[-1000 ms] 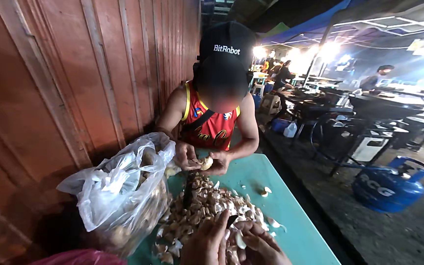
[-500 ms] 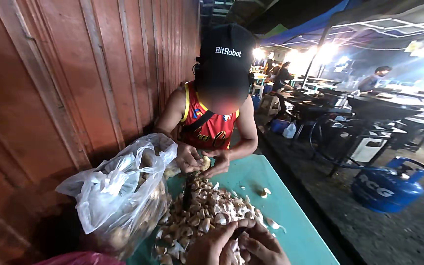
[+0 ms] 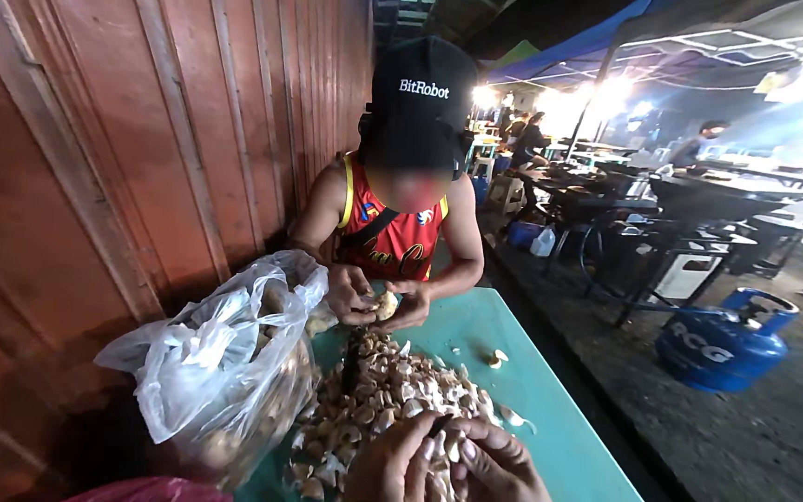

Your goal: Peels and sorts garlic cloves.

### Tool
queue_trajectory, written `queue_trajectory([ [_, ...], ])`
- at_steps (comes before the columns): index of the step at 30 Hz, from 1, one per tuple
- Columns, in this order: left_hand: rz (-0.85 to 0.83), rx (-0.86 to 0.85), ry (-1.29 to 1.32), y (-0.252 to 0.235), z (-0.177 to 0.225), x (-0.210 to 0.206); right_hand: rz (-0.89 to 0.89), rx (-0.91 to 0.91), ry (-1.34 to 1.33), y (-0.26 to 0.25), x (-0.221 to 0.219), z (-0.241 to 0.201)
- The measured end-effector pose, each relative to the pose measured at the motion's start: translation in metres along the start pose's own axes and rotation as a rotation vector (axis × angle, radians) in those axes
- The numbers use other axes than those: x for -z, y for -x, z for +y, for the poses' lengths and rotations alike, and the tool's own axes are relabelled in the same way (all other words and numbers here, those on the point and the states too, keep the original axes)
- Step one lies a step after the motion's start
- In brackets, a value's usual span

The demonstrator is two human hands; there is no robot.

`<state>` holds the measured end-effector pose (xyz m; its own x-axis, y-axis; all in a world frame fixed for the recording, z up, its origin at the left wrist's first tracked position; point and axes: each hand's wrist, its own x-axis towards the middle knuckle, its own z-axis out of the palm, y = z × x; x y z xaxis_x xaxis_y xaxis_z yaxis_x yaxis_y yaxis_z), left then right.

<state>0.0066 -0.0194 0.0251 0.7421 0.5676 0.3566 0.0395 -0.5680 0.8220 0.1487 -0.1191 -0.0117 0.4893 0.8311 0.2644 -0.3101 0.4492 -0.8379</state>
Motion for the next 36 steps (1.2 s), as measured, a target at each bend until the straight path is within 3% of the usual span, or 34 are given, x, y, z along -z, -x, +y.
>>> queue_trajectory([
  [4, 0.045, 0.007, 0.005, -0.001, -0.004, 0.004, 0.078, -0.13, -0.027, 0.001, -0.01, -0.005],
  [10, 0.16, 0.012, -0.163, -0.001, -0.004, 0.004, 0.144, -0.167, -0.101, -0.002, -0.005, -0.001],
  [15, 0.019, 0.148, -0.195, -0.002, 0.006, 0.006, 0.049, -0.165, -0.26, -0.006, 0.008, 0.006],
  [20, 0.003, 0.219, -0.169, -0.001, 0.01, 0.004, 0.153, -0.158, -0.149, -0.004, -0.005, 0.003],
  [23, 0.021, 0.205, -0.144, 0.0, 0.011, 0.002, 0.194, -0.128, -0.082, -0.004, -0.011, 0.004],
  [28, -0.011, 0.024, -0.107, 0.003, 0.006, -0.006, 0.19, -0.018, -0.001, -0.004, -0.011, 0.011],
  [36, -0.032, 0.022, -0.24, 0.006, 0.009, -0.015, 0.17, 0.153, 0.119, -0.003, -0.01, 0.021],
])
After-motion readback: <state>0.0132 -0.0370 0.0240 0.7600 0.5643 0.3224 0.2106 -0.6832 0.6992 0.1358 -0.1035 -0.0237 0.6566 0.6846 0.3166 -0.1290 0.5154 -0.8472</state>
